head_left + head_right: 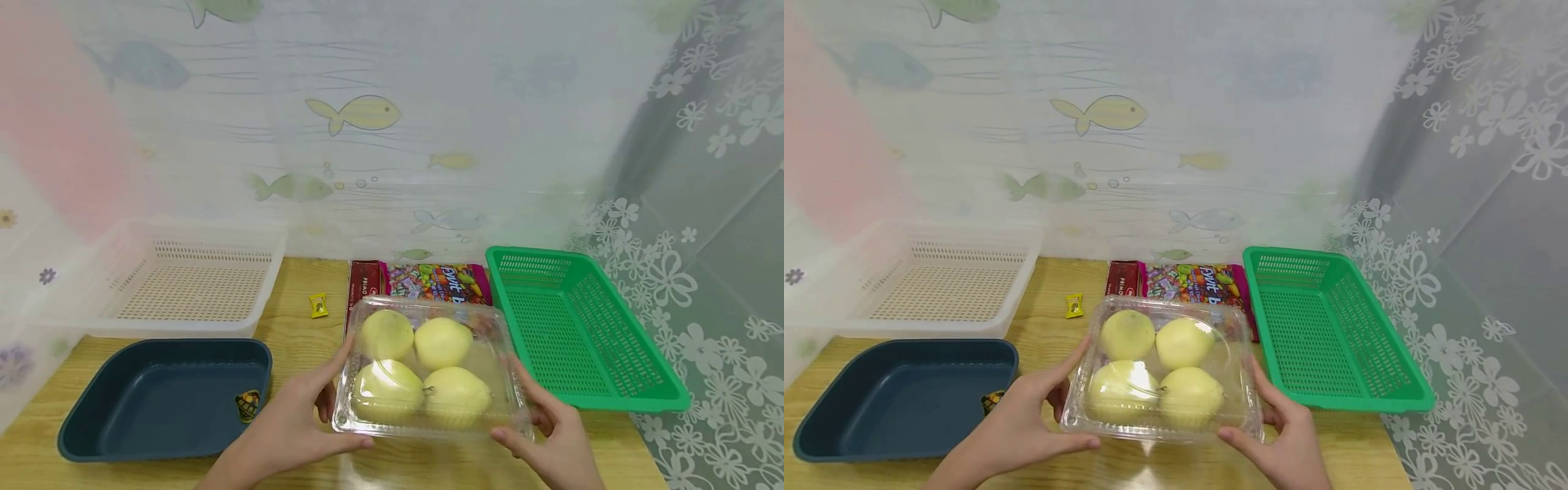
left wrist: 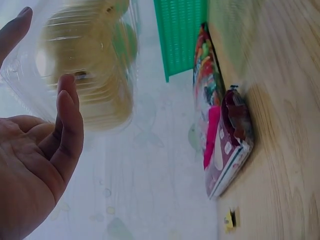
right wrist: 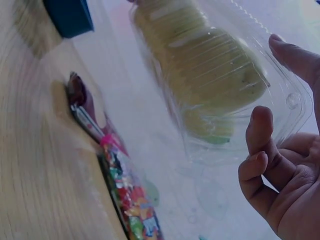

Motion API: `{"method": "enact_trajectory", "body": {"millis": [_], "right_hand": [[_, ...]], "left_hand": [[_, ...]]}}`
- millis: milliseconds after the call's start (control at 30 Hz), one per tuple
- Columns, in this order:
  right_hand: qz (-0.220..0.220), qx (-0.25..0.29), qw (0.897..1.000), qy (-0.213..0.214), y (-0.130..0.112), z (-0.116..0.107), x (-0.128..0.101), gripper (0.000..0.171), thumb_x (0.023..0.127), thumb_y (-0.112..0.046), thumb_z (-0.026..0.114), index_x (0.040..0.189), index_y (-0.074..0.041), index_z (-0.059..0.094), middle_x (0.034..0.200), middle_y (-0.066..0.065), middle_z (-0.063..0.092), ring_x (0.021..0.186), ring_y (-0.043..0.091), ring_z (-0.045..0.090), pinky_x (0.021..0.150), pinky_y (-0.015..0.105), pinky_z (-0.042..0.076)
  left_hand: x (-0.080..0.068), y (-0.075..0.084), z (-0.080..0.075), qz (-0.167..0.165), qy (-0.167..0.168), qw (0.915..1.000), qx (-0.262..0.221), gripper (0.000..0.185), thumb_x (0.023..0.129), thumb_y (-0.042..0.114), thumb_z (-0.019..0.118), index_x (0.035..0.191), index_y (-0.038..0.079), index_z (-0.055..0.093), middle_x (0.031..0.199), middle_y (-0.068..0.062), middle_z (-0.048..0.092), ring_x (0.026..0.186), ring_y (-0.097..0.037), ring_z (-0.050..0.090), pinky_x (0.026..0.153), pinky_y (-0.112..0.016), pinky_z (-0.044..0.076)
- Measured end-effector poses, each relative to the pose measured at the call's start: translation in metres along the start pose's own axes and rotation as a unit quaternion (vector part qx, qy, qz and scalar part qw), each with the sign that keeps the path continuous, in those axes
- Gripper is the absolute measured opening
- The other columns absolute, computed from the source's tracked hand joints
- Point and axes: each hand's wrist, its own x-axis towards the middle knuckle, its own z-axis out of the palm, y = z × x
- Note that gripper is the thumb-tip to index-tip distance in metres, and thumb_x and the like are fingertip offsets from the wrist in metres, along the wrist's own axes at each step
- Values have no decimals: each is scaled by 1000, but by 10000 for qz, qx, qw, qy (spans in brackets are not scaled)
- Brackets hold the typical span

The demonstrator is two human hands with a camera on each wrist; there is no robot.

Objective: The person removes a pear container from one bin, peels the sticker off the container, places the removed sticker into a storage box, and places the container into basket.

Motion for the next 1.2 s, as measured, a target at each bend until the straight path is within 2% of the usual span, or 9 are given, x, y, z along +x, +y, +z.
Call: {"method": "enact_trajectory", "body": {"millis": [300,433,667,767,900,967,1067,1133,1200], "right_hand": [[5,218,9997,-144,-1,13,7,86,86,9,82,161,-11,47,143,-20,64,82,13,77,56,33,59],[109,170,9997,-116,-4,21,9,84,85,4,85,160,-13,50,146,-20,61,79,13,76,59,33,60],[4,339,9987,-390,-10,39,17,83,87,0,85,160,-8,48,152,27,55,84,14,79,60,34,62],[-106,355,9983,-455,-13,46,21,84,87,-1,86,160,-9,47,149,29,56,84,14,79,62,33,63],[-143,368,9980,-502,-15,54,26,85,86,-3,87,160,-8,47,149,29,57,80,14,79,59,32,61],[-181,319,9979,-539,-15,58,28,85,86,-5,88,160,-7,47,150,28,56,75,11,77,56,31,58],[-256,211,9976,-601,-16,65,32,85,85,-8,90,159,-8,49,150,24,58,63,4,68,53,28,53],[-310,99,9976,-608,-17,70,35,85,84,-11,91,159,-10,51,149,19,61,56,0,59,53,26,49],[-342,62,9973,-644,-18,75,38,85,84,-13,92,159,-11,51,145,16,65,54,-2,53,52,25,47]], "left_hand": [[-2,-9,-15,-119,38,9999,23,120,75,45,97,170,25,27,74,13,50,63,-3,50,58,-23,51],[-5,-14,-23,-171,54,9998,-73,117,75,43,97,170,27,30,72,12,49,60,-2,48,56,-23,49],[-14,-22,-40,-229,91,9992,-304,112,77,32,98,169,26,33,67,15,43,58,0,47,54,-24,47],[-17,-27,-47,-304,93,9990,-327,113,78,29,98,169,29,31,70,15,52,59,0,49,54,-24,49],[-20,-32,-57,-277,47,9980,-571,112,80,21,96,170,29,29,72,13,53,59,-4,50,53,-26,48],[-21,-34,-62,-326,-3,9964,-789,111,81,16,95,170,29,29,79,9,61,65,-5,58,55,-28,50],[-24,-37,-70,-415,-38,9948,-932,109,83,13,93,170,29,28,116,-9,72,85,-7,70,65,-29,57],[-26,-39,-75,-480,-62,9944,-936,108,85,12,91,170,29,27,143,-20,63,101,-10,74,72,-32,60],[-28,-41,-81,-499,-29,9956,-795,107,85,12,91,170,29,27,157,-22,51,108,-8,72,77,-32,61]]}}
